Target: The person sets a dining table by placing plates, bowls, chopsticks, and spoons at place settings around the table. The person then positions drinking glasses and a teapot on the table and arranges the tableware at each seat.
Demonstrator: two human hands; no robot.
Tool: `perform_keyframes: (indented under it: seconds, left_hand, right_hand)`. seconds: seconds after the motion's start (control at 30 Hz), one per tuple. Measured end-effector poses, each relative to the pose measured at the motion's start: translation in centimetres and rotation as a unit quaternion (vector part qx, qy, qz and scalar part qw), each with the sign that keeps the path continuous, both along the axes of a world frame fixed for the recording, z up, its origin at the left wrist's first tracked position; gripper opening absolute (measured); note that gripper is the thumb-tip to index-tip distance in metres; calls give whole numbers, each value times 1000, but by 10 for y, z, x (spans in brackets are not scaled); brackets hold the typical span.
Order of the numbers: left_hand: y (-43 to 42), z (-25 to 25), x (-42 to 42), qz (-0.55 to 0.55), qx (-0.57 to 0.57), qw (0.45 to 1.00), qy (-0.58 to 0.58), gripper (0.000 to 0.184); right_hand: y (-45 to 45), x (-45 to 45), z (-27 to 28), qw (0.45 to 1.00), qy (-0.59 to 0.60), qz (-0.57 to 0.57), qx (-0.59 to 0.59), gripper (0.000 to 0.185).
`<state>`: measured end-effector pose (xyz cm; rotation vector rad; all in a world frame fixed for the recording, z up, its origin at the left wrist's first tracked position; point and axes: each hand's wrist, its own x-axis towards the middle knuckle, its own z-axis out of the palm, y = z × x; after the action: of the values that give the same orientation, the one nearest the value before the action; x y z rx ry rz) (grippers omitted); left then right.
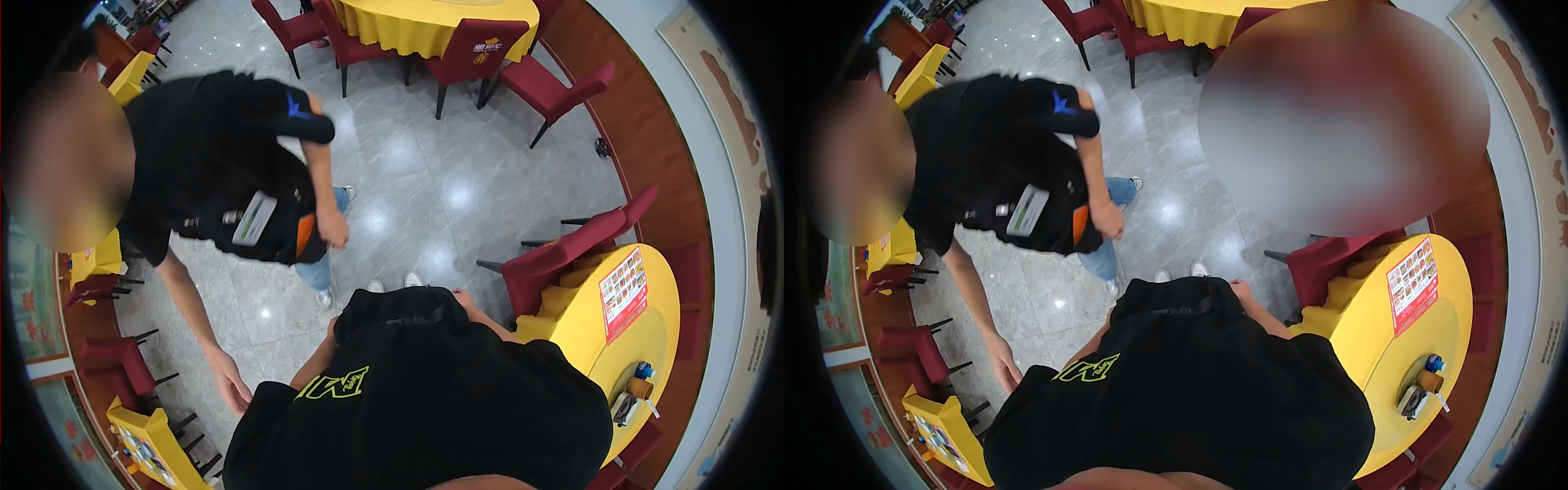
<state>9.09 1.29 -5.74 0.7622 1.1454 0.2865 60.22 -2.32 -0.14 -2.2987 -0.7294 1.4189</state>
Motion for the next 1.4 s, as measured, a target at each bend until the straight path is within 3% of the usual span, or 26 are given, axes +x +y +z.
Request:
perform_keyframes:
  seconds: [0.13,0.27,0.33,0.4,0.43,0.47,0.5,0.63,0.73,0.8,0.87,0.93,0.97,1.0,1.1,1.17,1.2,1.23,1.27,1.33,1.37,1.4]
  left_hand:
    - [1,1,-1,4,-10,1000,-7,30]
    - [-11,5,1,33,-9,999,-15,31]
    - [-6,2,7,91,7,996,-11,31]
    - [2,0,9,183,34,983,-7,32]
    - [0,-4,44,241,51,969,-2,32]
    - [8,10,61,164,117,968,151,32]
    - [5,36,38,80,153,936,306,32]
    - [-39,35,27,259,139,901,319,35]
    - [-59,19,10,276,150,883,349,28]
    - [-66,27,13,313,55,878,358,41]
    - [-76,0,14,365,-13,842,397,46]
    - [-82,-22,3,346,-8,846,406,48]
    - [-74,-25,-3,317,-3,852,416,50]
    - [-65,-27,-18,331,0,849,413,50]
    - [-59,-11,-47,402,-82,832,373,50]
    - [-55,-23,-71,381,-4,846,373,48]
    - [-50,-18,-83,389,-8,844,370,48]
    - [-42,-5,-104,428,-24,834,349,46]
    - [-34,11,-125,466,-42,821,326,43]
    - [-14,40,-155,597,-98,734,307,35]
    - [-12,37,-174,639,-88,725,244,31]
    - [-10,31,-193,678,-76,709,181,28]
  right_hand:
    - [1,1,3,1000,-8,11,-4,47]
    - [-17,22,-64,997,-1,59,51,46]
    - [-14,13,-33,988,-47,81,126,43]
    - [13,17,4,977,56,153,139,40]
    - [14,30,-35,964,31,207,166,39]
    - [52,23,24,946,45,268,178,39]
    - [89,11,34,930,55,318,176,39]
    - [150,-30,72,876,79,453,147,37]
    - [169,-52,97,866,66,480,125,36]
    - [190,-50,92,866,45,486,111,35]
    - [211,-58,83,866,27,490,95,34]
    - [232,-85,77,868,9,489,85,33]
    - [253,-59,27,868,-3,490,81,32]
    - [271,-75,-28,868,-14,489,80,32]
    - [331,-172,-9,862,1,504,43,25]
    - [376,-228,10,862,11,507,0,21]
    - [411,-223,-65,755,126,630,133,24]
    - [414,-292,-6,880,77,468,-6,26]
    - [428,-339,6,870,75,487,9,27]
    - [452,-404,15,840,64,537,47,30]
    - [458,-441,31,831,45,552,41,39]
    - [461,-476,42,821,89,561,49,33]
